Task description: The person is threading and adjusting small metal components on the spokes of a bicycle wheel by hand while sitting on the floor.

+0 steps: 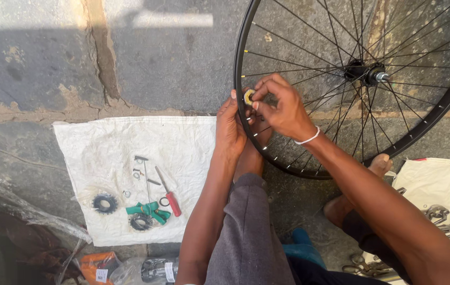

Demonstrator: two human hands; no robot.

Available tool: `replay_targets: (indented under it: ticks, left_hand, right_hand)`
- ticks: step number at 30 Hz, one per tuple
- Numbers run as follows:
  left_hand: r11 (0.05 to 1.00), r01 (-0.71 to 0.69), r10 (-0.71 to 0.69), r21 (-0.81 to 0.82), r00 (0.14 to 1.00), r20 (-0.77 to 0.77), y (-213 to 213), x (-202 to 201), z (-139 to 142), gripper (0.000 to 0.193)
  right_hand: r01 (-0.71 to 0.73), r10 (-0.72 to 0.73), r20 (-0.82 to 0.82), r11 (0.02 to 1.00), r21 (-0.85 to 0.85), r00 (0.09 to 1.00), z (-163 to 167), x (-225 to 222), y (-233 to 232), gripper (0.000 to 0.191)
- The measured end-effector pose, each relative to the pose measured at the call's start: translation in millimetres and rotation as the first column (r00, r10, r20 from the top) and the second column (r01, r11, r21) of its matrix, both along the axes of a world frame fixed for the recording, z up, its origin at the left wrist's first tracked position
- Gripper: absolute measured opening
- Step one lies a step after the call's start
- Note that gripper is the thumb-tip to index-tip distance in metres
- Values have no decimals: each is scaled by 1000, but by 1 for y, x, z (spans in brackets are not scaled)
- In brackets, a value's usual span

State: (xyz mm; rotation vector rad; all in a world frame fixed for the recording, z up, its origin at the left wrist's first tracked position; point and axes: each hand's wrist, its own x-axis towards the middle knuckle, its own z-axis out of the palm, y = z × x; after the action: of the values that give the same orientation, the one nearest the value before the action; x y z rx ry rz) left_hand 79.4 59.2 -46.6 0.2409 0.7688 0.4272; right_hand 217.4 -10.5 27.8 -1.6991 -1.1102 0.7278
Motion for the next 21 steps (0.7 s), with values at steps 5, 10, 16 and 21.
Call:
replay_targets:
  ticks: [5,10,16,21]
  left_hand:
    - [1000,-20,18,-22,999,-51,4,1,7,33]
    - [1000,2,-2,-11,998,55,4,-2,-4,32]
    - [1000,2,-2,-18,1000,0,1,0,-11,36]
    - [1000,17,-17,17,1000,7,3,0,-1,41]
  right_hand:
    - [33,133,570,962,-270,811,1,-12,3,24]
    - [-58,55,616,998,-16,786,-5,-19,0,25]
    - [-1,80,675,993,-116,734,-11,-22,-8,24]
    - [-6,34,686,999,-43,727,-10,-22,-17,31]
